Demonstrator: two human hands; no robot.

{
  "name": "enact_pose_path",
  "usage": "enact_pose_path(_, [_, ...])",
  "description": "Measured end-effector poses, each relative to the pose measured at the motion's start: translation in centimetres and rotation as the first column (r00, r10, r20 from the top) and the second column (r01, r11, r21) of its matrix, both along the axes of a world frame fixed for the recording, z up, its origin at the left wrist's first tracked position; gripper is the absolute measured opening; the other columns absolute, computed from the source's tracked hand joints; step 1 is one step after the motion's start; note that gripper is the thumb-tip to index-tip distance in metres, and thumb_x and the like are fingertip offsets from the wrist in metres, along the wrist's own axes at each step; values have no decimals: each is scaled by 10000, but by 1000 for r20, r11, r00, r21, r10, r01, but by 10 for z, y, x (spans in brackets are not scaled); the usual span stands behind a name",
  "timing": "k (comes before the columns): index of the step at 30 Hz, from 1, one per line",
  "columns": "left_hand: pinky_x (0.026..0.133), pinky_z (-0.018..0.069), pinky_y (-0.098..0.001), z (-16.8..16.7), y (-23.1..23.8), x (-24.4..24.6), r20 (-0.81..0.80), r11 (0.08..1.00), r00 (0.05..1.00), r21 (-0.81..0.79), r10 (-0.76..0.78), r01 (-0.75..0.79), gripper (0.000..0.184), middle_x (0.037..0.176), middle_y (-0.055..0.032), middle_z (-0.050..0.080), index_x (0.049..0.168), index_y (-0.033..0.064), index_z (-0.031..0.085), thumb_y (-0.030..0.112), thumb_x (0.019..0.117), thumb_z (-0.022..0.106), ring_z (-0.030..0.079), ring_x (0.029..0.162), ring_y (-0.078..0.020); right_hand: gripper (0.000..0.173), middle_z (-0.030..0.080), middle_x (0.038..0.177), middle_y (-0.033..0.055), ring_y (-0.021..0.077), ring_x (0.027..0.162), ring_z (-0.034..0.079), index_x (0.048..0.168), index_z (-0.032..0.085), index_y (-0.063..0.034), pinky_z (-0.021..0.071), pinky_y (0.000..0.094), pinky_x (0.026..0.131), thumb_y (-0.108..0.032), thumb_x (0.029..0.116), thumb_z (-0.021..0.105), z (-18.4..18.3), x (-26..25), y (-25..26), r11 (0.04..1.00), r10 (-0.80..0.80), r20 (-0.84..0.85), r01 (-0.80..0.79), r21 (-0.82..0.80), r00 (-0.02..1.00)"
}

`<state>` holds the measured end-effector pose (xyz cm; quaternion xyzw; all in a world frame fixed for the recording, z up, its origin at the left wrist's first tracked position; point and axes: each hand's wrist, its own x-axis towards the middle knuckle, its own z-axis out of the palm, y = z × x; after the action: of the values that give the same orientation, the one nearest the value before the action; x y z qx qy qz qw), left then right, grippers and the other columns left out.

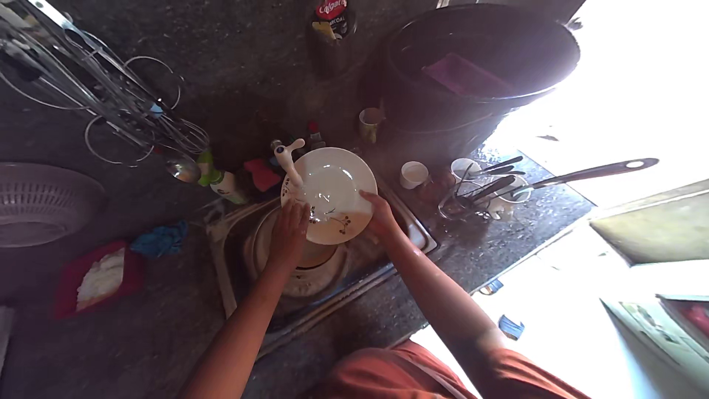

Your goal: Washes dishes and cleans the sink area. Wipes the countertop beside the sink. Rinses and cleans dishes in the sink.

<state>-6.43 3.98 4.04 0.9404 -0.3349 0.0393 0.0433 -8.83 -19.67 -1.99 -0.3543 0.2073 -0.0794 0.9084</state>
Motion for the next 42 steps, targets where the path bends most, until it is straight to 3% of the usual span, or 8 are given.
enact_pose_path(5, [1156,385,-559,2,3,-1,23,993,999,-111,-42,45,417,1429,-223,587,1290,34,697,-111,917,580,431,1442,-428,253,710,989,104,176,881,711,1252,554,-45,604,360,792,-138,1074,399,-4,2,2,999,-39,6,39,3,999])
enact_pose_path(9, [1212,297,-541,7,-5,-4,-83,999,996,-16,35,-36,503,1605,-176,414,1468,34,545,-68,975,532,289,1533,-387,253,699,996,115,185,887,706,1270,534,-36,602,367,793,-129,1080,395,-2,3,3,996,-80,-6,80,35,997])
enact_pose_path(13, [1172,313,-595,-5,-16,-8,-40,992,993,48,115,-113,595,1601,-230,395,1552,-17,392,-98,974,504,360,1482,-449,258,705,991,113,184,881,713,1283,523,-40,607,365,789,-121,1073,397,3,1,2,999,-48,10,48,17,999])
enact_pose_path(19, [1072,459,-602,-17,-13,-4,178,955,980,-265,-87,133,337,1359,-266,627,1149,-14,746,-97,827,690,517,1347,-498,234,710,944,87,160,847,714,1213,561,-41,611,347,762,-118,1065,396,-2,-5,-3,989,-145,-2,145,9,989])
enact_pose_path(25, [1101,449,-564,-18,-13,-5,141,932,981,-319,-132,171,107,1369,-253,626,938,-82,701,-124,859,644,520,1370,-445,244,710,955,98,181,862,716,1204,560,-53,611,375,773,-132,1069,374,-14,-9,-1,986,-150,-7,150,68,989])
enact_pose_path(31, [1175,344,-586,-29,-11,-4,131,982,991,-183,-29,53,598,1567,-204,460,1418,-33,577,-125,834,666,399,1475,-413,262,699,980,123,203,880,708,1242,539,-47,602,393,779,-156,1075,369,-20,-4,5,988,-102,-41,106,116,994])
enact_pose_path(37, [1111,427,-607,-28,-2,-3,146,952,986,-279,-84,122,141,1421,-307,566,940,-82,721,-143,819,682,498,1369,-506,243,704,917,114,192,829,711,1177,563,-31,606,376,744,-144,1068,377,-23,0,11,991,-84,-70,91,101,994])
enact_pose_path(42, [1170,357,-593,-37,3,2,105,972,994,-232,-15,40,521,1484,-237,543,1351,-40,634,-151,842,643,462,1423,-447,220,694,927,117,194,830,704,1203,548,-36,602,378,744,-117,1060,401,-15,3,17,988,-95,-89,104,111,992])
